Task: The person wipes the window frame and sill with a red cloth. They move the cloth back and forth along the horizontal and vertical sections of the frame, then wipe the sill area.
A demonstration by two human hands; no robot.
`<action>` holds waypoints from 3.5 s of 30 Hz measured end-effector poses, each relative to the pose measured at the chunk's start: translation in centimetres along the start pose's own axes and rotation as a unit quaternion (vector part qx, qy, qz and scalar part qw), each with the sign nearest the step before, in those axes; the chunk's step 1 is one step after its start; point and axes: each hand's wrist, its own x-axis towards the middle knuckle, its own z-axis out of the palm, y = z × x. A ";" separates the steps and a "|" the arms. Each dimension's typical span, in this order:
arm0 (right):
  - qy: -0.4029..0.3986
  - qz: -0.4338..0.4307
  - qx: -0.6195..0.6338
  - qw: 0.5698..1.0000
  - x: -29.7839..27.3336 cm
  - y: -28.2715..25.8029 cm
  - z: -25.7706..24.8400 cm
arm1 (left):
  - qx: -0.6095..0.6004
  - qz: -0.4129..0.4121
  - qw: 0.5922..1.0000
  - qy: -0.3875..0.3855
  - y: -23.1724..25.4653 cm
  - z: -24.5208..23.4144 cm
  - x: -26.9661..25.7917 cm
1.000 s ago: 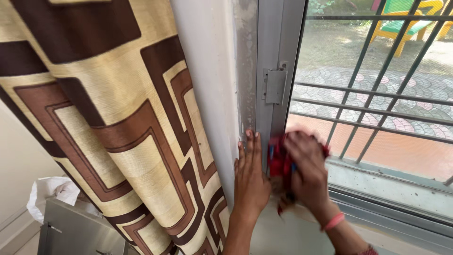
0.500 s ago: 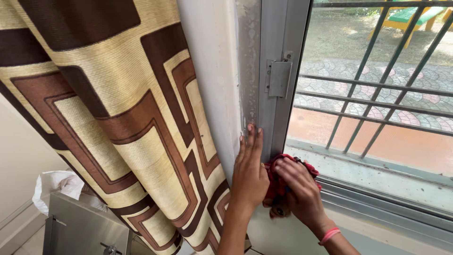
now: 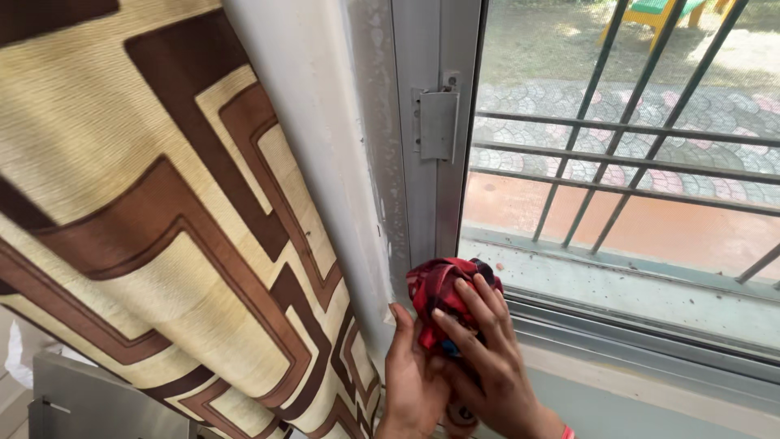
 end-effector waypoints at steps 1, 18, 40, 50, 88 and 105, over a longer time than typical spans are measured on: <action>0.009 -0.020 -0.006 1.000 0.0 0.7 -0.1 | 0.002 0.011 1.000 -0.011 0.1 -0.3 0.0; 0.042 -0.167 -0.129 0.977 3.6 10.1 -7.2 | 0.859 0.303 0.401 0.099 0.9 3.6 4.3; 0.098 -0.175 -0.194 0.960 5.0 7.6 -4.3 | 0.881 0.240 0.399 0.086 1.2 4.1 4.2; -0.064 -0.106 -0.143 0.982 -0.8 9.6 -2.4 | 0.878 0.226 0.412 0.095 0.9 3.0 4.8; 0.217 0.084 -0.214 0.949 -6.9 11.6 -8.4 | 0.825 0.461 0.296 0.137 -1.2 0.1 7.4; 0.131 0.029 -0.232 0.964 -3.7 10.0 -8.7 | 0.838 0.427 0.317 0.121 0.2 0.7 5.9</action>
